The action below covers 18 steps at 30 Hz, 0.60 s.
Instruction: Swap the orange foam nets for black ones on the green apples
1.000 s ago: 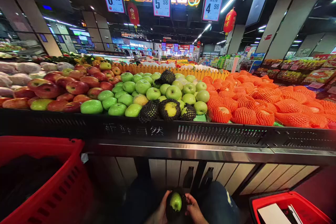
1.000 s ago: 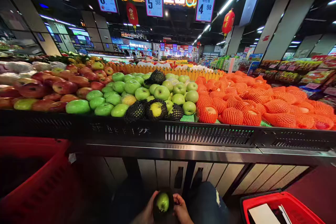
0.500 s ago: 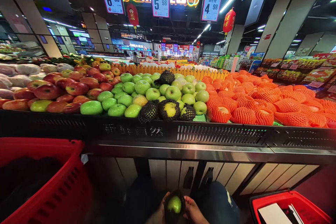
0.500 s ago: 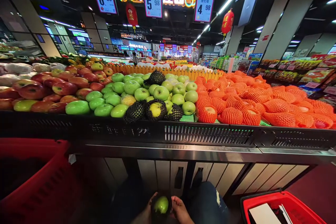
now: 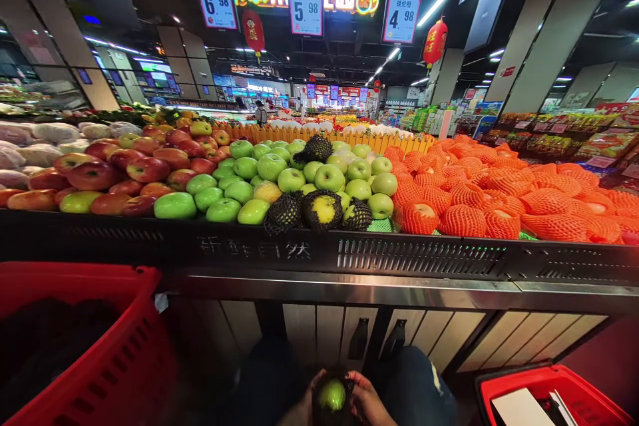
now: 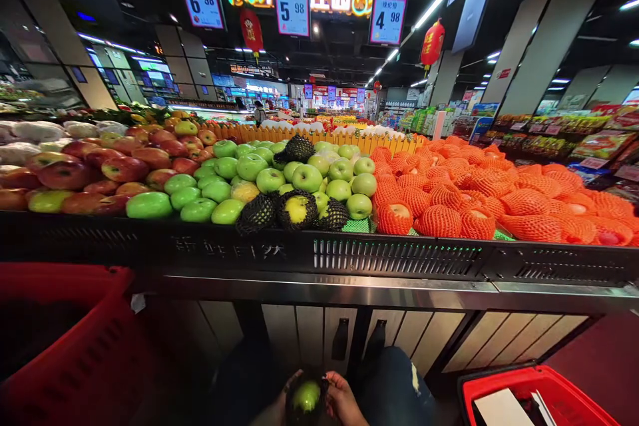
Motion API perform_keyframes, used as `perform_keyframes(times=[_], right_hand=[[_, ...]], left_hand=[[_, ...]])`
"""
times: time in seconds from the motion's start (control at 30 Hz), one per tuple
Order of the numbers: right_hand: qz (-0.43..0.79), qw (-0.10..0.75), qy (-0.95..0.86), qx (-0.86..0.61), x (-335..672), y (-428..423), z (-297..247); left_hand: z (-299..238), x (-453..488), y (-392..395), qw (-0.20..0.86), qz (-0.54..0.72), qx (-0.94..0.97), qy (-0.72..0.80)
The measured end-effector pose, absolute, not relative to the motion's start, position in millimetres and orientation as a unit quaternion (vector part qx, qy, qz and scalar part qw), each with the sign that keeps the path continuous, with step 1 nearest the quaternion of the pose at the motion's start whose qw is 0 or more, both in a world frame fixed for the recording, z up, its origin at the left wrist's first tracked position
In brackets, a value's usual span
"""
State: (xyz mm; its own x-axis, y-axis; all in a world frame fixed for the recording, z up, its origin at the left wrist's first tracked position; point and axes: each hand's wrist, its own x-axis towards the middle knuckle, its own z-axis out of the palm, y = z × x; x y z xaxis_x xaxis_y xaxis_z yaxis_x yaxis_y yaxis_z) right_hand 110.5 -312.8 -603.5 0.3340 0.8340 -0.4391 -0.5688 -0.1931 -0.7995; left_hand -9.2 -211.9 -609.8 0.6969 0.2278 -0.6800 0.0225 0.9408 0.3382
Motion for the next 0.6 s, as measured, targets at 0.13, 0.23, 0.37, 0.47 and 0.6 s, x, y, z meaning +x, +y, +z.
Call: perform_keyframes(times=[0.13,0.23,0.37,0.47,0.6], right_hand=[[0.551,0.638,-0.108,-0.527,114.2,-311.9,-606.8],[0.544,0.638,-0.104,-0.535,117.8,-314.1,-602.6],[0.566,0.61,-0.137,-0.538,116.7,-320.0,-592.9],[0.575,0.581,-0.201,-0.539,108.6,-324.1,-591.6],[0.523,0.523,-0.243,-0.628,98.9,-326.0,-599.9]], left_hand=[[-610.7,-12.1,-211.8,0.904,0.103,0.167,0.379],[-610.8,-14.9,-213.1,0.903,0.108,0.167,0.382],[-618.5,-19.8,-211.6,0.911,0.075,0.16,0.372],[-630.6,-21.8,-209.0,0.898,0.033,0.155,0.41],[-642.2,-21.6,-209.0,0.88,0.031,0.181,0.438]])
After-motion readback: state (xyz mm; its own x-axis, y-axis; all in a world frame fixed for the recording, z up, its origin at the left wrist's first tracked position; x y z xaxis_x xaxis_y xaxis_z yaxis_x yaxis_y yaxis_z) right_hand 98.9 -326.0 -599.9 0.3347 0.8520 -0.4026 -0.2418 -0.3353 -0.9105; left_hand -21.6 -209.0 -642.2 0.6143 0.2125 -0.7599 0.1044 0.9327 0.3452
